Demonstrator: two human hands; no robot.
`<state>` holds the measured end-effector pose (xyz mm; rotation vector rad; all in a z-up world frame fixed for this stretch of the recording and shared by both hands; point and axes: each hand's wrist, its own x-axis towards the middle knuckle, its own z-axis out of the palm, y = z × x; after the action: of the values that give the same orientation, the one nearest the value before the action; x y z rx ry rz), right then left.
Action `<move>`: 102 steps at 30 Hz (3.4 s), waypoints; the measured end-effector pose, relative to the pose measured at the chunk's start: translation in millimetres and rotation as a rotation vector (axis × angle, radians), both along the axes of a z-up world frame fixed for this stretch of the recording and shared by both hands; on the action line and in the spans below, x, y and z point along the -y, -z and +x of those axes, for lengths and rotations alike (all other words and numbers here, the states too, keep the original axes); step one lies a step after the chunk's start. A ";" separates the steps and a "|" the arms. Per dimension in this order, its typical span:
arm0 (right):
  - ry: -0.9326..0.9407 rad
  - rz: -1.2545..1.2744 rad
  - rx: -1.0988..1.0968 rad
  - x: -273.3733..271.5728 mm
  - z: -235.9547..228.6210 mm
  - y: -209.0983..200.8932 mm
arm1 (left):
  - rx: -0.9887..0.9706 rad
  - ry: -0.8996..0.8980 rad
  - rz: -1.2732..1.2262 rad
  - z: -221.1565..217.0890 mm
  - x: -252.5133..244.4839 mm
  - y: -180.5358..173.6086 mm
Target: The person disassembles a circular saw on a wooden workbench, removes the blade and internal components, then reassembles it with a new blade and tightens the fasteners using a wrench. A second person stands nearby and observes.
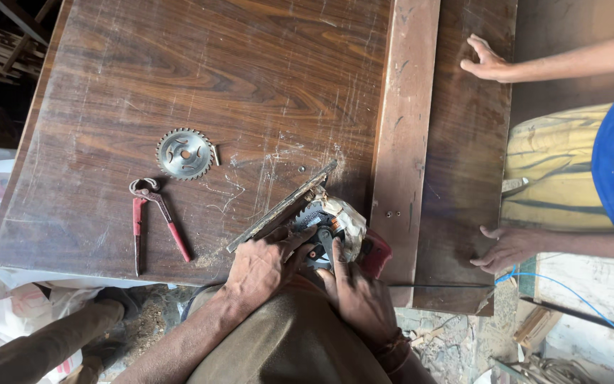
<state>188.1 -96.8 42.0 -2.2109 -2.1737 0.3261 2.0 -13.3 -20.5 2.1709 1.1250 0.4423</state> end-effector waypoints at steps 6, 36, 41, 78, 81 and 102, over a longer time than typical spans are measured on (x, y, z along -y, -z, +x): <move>0.197 0.010 -0.805 11.0 18.2 -3.6 | -0.207 0.092 -0.171 0.1 -3.3 6.8; 0.193 0.183 -0.433 -45.3 8.1 -7.8 | -0.126 0.059 -0.132 -0.7 -7.0 -4.6; 0.198 0.170 -0.736 -37.8 36.2 -19.6 | 0.054 0.001 0.057 -0.7 -2.6 -2.6; -0.658 -0.243 -0.396 -149.2 72.2 -22.6 | -0.013 0.011 -0.066 0.0 -6.9 -3.7; -0.679 -0.249 -0.392 -152.2 68.9 -27.3 | -0.007 0.021 -0.070 -0.5 -6.9 -4.7; 0.173 0.281 -0.387 -2.0 -13.4 0.0 | -0.273 0.173 -0.089 0.7 -5.9 30.9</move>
<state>174.7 -94.8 42.0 -1.9695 -1.7031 0.3783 2.8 -7.4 -51.3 2.2732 1.0629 0.0191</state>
